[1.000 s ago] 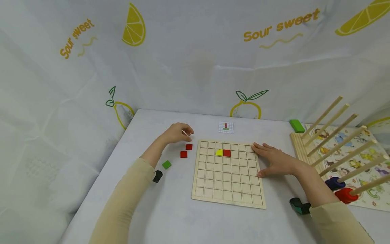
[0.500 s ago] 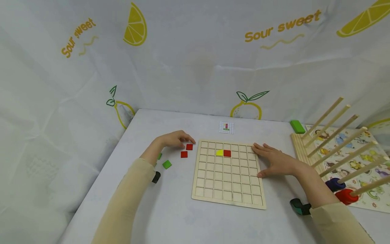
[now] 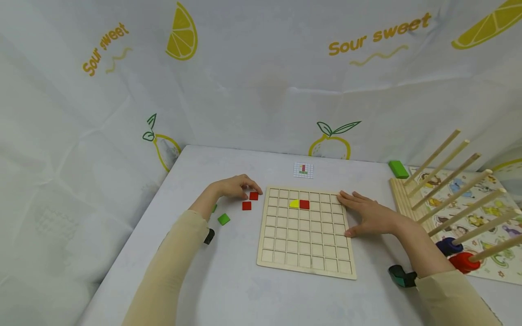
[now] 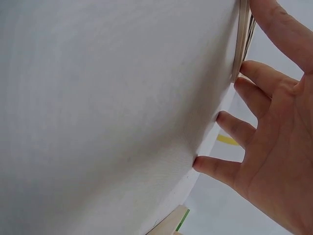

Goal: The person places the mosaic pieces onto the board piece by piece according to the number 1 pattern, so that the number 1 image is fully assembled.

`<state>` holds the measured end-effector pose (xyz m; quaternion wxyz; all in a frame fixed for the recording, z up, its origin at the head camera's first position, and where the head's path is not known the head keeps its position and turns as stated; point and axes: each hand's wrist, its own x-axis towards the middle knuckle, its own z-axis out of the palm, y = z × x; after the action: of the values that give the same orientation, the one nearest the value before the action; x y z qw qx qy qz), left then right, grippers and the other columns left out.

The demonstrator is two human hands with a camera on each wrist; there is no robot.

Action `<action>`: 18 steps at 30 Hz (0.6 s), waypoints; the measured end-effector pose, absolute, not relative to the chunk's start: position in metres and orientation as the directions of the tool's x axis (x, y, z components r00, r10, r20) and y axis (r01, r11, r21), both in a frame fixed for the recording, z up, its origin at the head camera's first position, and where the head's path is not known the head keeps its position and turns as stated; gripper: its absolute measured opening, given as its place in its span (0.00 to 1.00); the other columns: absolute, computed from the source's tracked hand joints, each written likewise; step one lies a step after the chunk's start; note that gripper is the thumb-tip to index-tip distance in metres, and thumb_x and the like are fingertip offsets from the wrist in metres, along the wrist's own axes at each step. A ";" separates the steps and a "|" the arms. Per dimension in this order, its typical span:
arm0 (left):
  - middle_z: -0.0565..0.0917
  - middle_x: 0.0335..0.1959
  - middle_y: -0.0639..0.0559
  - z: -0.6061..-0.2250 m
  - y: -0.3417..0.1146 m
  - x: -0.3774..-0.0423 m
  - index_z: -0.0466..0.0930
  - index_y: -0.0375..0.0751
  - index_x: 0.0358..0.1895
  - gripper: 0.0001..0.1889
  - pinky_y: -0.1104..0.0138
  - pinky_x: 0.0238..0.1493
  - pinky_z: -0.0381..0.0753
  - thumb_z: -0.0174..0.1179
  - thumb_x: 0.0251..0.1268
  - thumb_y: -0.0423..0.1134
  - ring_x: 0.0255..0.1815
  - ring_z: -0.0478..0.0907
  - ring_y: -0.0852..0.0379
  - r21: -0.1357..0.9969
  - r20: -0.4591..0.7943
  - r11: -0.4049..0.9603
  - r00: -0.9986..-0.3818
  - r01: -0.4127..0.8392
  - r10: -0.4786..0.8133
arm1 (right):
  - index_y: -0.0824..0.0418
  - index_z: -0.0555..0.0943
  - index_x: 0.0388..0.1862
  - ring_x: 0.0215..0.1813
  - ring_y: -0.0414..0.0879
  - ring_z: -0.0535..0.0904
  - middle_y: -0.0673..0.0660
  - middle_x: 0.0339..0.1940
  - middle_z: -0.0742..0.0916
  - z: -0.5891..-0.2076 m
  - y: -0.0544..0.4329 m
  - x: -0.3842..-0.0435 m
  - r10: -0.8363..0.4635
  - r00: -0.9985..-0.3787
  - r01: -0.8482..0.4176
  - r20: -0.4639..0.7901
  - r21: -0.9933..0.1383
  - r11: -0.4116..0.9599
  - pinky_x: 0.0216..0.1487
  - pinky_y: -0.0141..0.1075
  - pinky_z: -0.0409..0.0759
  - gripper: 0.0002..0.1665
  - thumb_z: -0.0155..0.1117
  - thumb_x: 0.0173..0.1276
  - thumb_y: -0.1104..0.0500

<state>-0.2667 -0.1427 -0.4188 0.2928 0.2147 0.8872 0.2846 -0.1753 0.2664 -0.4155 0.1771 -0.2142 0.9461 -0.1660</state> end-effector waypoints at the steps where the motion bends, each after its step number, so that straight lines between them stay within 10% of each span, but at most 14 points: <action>1: 0.71 0.65 0.48 -0.419 -0.143 -0.267 0.82 0.55 0.56 0.24 0.54 0.72 0.67 0.53 0.63 0.24 0.68 0.66 0.48 0.630 -0.397 0.748 -0.740 0.211 0.543 | 0.62 0.58 0.78 0.78 0.74 0.49 0.66 0.80 0.60 -0.415 0.266 -0.175 -0.461 -0.846 -0.341 -0.267 -0.392 0.854 0.69 0.74 0.53 0.67 0.74 0.48 0.31; 18: 0.77 0.53 0.47 -0.417 -0.140 -0.266 0.80 0.43 0.46 0.12 0.60 0.60 0.71 0.63 0.59 0.29 0.55 0.69 0.51 0.636 -0.354 0.742 -0.774 0.212 0.525 | 0.61 0.57 0.78 0.79 0.74 0.48 0.66 0.81 0.59 -0.415 0.266 -0.175 -0.447 -0.850 -0.319 -0.279 -0.402 0.858 0.69 0.75 0.50 0.68 0.73 0.47 0.30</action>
<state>-0.2657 -0.1398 -0.4175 0.2657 0.2062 0.8946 0.2943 -0.1746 0.2656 -0.4150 0.1845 -0.2026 0.9460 -0.1732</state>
